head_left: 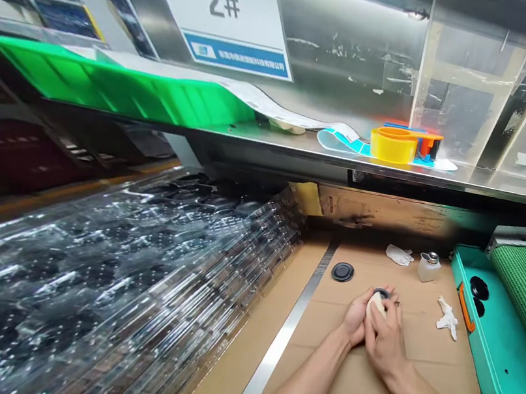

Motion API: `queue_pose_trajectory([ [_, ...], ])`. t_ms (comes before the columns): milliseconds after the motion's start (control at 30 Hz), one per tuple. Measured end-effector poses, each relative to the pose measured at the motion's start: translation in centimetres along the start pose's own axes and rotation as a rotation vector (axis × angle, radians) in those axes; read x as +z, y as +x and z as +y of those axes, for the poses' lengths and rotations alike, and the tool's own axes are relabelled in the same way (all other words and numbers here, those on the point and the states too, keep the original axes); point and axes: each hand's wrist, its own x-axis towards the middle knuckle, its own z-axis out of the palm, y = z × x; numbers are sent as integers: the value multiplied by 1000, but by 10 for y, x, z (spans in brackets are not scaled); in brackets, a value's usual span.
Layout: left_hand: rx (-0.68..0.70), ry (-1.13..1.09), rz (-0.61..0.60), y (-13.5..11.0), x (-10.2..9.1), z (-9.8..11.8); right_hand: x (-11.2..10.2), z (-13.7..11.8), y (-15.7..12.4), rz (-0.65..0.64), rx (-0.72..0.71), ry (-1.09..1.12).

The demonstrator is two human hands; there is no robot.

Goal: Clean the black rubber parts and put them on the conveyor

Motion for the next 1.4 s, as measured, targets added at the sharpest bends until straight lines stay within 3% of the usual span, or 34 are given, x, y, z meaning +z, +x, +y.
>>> queue_pose_trajectory([
  [67,-8,7,0,0,0,1,0,7,3,-11,-29,-10],
  [233,16,11,64,-3,1,4,-9,49,19,199,230,-16],
  [300,20,-5,85,-4,1,7,-15,59,19,171,237,28],
  [367,50,-12,101,-4,2,10,-22,63,16,54,277,31],
  [467,89,-20,109,-5,1,14,-36,61,16,-164,404,-31],
  [533,110,-20,106,-5,0,14,-45,58,20,-240,474,-18],
  [633,142,-5,121,-4,-1,12,-55,50,26,-239,522,195],
  [767,164,20,158,-4,4,4,-55,35,27,-254,481,568],
  [1033,191,135,88,-6,5,-13,-30,21,22,-288,639,798],
  [1167,132,126,123,-6,2,-12,-36,25,23,-399,572,828],
  [1267,118,114,126,-6,2,-11,-45,35,23,-462,487,634],
  [1400,144,105,98,-4,3,-11,-43,35,20,-222,357,360],
])
